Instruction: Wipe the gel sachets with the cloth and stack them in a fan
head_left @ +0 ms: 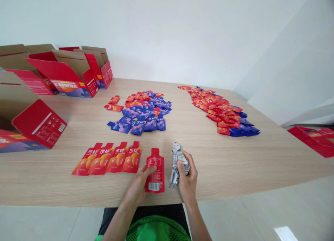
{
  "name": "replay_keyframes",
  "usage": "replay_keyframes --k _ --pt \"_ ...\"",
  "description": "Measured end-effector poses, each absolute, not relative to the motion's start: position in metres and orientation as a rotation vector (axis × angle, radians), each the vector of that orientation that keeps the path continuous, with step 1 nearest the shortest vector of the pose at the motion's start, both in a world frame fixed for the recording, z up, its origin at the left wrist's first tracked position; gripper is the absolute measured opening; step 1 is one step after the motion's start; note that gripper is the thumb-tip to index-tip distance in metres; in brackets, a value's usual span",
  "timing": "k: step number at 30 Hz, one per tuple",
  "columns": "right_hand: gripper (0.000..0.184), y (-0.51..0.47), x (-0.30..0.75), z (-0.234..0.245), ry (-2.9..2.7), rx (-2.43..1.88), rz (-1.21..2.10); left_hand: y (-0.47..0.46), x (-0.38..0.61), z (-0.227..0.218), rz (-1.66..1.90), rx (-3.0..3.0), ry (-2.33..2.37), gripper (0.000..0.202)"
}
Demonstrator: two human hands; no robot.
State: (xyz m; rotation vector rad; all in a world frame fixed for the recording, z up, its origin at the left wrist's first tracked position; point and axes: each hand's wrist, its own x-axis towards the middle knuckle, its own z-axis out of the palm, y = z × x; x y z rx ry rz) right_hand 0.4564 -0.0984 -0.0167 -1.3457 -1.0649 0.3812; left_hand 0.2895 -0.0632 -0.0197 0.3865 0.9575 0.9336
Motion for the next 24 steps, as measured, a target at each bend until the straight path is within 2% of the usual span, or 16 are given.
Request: replay_keyframes --k 3,6,11,18,21,24 --pt "0.026 -0.106 0.46 -0.002 -1.264 -1.277 0.304 -0.061 0.294 -0.021 0.955 0.31 0.969 0.015" --pt "0.033 -0.115 0.45 0.004 -1.535 -1.237 0.357 -0.057 0.301 -0.019 1.024 0.275 0.957 0.012" --pt "0.048 -0.119 0.429 -0.011 -1.745 -1.344 0.411 -0.059 0.31 -0.022 1.113 0.285 0.938 0.026" --pt "0.038 -0.091 0.433 -0.004 -1.588 -1.365 0.372 -0.089 0.318 -0.05 1.15 0.382 1.012 0.037" --pt "0.038 -0.09 0.434 0.0 -1.596 -1.346 0.379 -0.09 0.318 -0.05 1.169 0.443 0.999 0.045" --pt "0.041 -0.1 0.43 -0.006 -1.637 -1.307 0.407 -0.079 0.316 -0.042 1.201 0.384 0.979 0.044"
